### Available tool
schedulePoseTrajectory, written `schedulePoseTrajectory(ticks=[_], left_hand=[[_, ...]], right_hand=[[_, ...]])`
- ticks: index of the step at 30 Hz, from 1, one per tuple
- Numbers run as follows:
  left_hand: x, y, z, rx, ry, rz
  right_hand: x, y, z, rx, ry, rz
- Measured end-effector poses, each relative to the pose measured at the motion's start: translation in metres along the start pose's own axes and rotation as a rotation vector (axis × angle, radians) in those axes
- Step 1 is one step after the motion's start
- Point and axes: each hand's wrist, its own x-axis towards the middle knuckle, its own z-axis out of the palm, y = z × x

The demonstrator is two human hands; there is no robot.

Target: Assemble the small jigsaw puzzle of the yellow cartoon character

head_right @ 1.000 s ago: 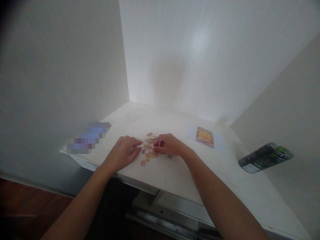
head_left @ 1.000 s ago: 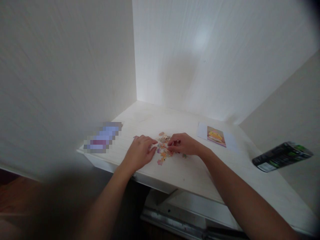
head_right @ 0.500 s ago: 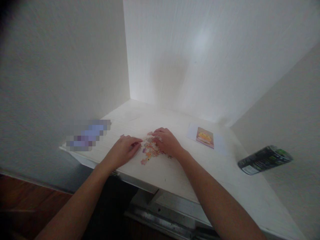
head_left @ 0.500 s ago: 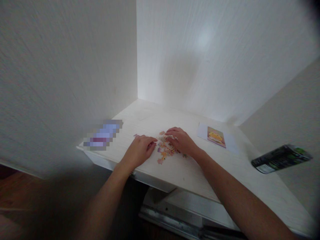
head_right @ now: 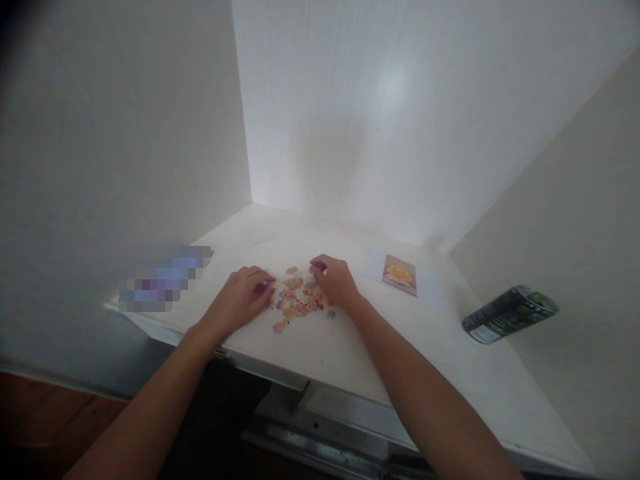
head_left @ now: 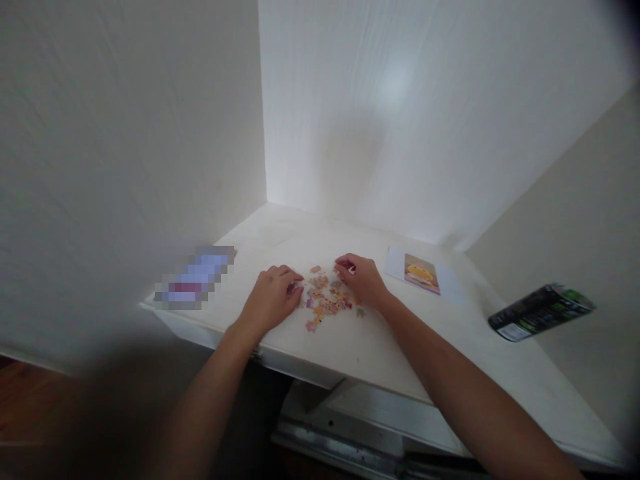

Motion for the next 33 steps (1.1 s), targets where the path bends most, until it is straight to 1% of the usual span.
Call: schedulePoseTrajectory(ticks=[3,6,8,11,13,17,22,25,29,33], left_hand=[[0.017,-0.004,0.005,0.018,-0.041,0.018],[0.030,-0.005,0.008,0.021,-0.078,0.029],[0.035,-0.006,0.009,0.017,-0.091,0.023],[0.034,-0.008,0.009,0.003,-0.098,0.021],[0.031,-0.010,0.009,-0.006,-0.095,0.019],[0.029,-0.015,0.008,-0.015,-0.070,-0.033],[0.031,-0.020,0.010,-0.035,-0.030,-0.131],[0.031,-0.022,0.013,-0.043,0.005,-0.180],[0.029,-0.024,0.016,-0.019,0.041,-0.238],[0.025,-0.021,0.014,-0.007,0.082,-0.232]], right_hand=[[0.003,0.012,0.001,-0.061,-0.002,0.040],[0.004,0.015,0.003,-0.107,0.001,0.014],[0.003,0.013,0.005,-0.116,-0.037,-0.075],[0.002,0.006,0.010,-0.103,-0.174,-0.265],[0.002,0.002,0.011,-0.104,-0.235,-0.316],[0.003,-0.002,0.008,-0.115,-0.239,-0.286],[0.002,-0.005,0.007,-0.092,-0.226,-0.183],[0.001,-0.007,0.008,-0.050,-0.267,-0.210],[0.000,-0.011,0.005,-0.054,-0.325,-0.216],[-0.001,-0.014,0.001,0.012,-0.296,-0.166]])
